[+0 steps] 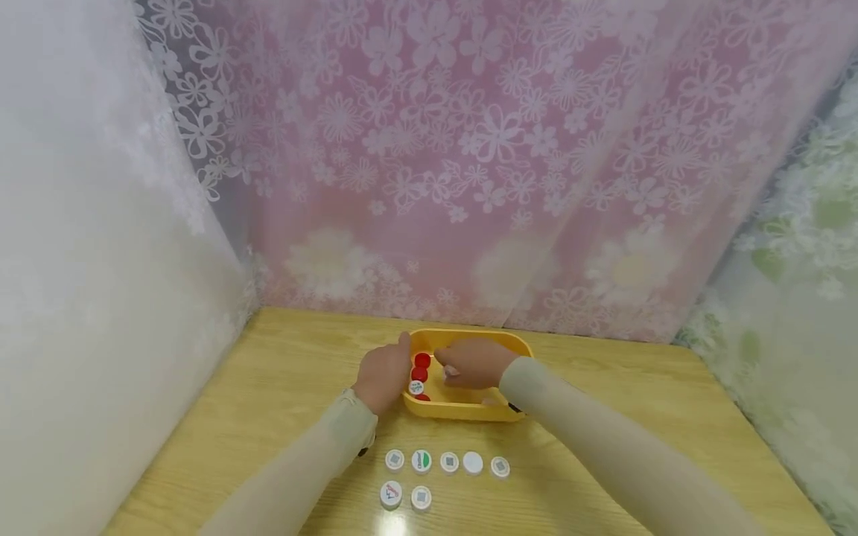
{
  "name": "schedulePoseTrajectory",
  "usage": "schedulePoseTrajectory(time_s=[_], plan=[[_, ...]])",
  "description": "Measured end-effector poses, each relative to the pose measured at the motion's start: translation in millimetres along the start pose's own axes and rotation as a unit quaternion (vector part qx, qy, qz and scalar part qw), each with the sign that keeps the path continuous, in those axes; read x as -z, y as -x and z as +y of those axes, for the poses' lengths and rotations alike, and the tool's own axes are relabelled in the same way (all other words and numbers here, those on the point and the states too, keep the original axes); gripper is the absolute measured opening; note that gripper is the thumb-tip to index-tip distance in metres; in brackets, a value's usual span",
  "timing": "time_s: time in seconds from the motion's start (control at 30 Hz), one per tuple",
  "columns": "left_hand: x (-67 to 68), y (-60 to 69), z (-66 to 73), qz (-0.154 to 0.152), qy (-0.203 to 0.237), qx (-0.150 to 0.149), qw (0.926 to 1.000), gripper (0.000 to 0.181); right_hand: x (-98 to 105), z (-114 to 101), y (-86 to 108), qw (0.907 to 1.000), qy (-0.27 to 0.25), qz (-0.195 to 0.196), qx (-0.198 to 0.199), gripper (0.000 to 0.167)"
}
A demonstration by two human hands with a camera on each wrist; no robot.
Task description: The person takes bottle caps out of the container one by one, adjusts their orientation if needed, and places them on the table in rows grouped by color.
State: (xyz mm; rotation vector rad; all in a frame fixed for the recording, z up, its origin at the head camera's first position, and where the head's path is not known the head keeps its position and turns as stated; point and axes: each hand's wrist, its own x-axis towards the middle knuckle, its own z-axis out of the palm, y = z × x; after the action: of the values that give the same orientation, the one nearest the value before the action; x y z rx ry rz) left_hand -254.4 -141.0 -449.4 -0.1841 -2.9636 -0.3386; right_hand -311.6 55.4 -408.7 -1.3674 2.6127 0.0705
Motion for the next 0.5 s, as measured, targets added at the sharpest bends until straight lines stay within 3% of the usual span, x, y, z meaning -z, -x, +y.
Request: schedulePoseTrajectory(time_s=[0.07, 0.13, 0.23, 0.37, 0.43, 0.5], plan=[[1.6, -1.6, 0.2, -0.002, 0.006, 0.004, 1.0000, 0.045, 12, -11, 20.3, 0.9953, -0.032, 0.087, 0.029, 0.019], [3.1, -2.0, 1.0, -0.005, 0.006, 0.002, 1.0000, 0.046, 16, -27, 45.0, 0.9833, -0.069, 0.159, 0.056, 0.021], [3.8, -2.8, 2.0, -0.007, 0.007, 0.003, 0.9999, 0.044, 9, -58, 82.4, 0.9683, -0.084, 0.211, 0.104, 0.028], [2.5, -3.9, 1.9, -0.021, 0.006, 0.017, 0.9996, 0.044, -19, -89, 116.9, 0.9626, -0.064, 0.206, 0.164, 0.027], [1.9, -3.6, 2.0, -0.027, 0.012, 0.026, 0.9992, 0.045, -34, -98, 125.8, 0.9677, -0.061, 0.183, 0.162, 0.026], [1.6, -3.0, 3.5, -0.033, 0.016, 0.032, 0.9988, 0.046, -46, -103, 131.2, 0.9777, -0.073, 0.143, 0.136, 0.024]])
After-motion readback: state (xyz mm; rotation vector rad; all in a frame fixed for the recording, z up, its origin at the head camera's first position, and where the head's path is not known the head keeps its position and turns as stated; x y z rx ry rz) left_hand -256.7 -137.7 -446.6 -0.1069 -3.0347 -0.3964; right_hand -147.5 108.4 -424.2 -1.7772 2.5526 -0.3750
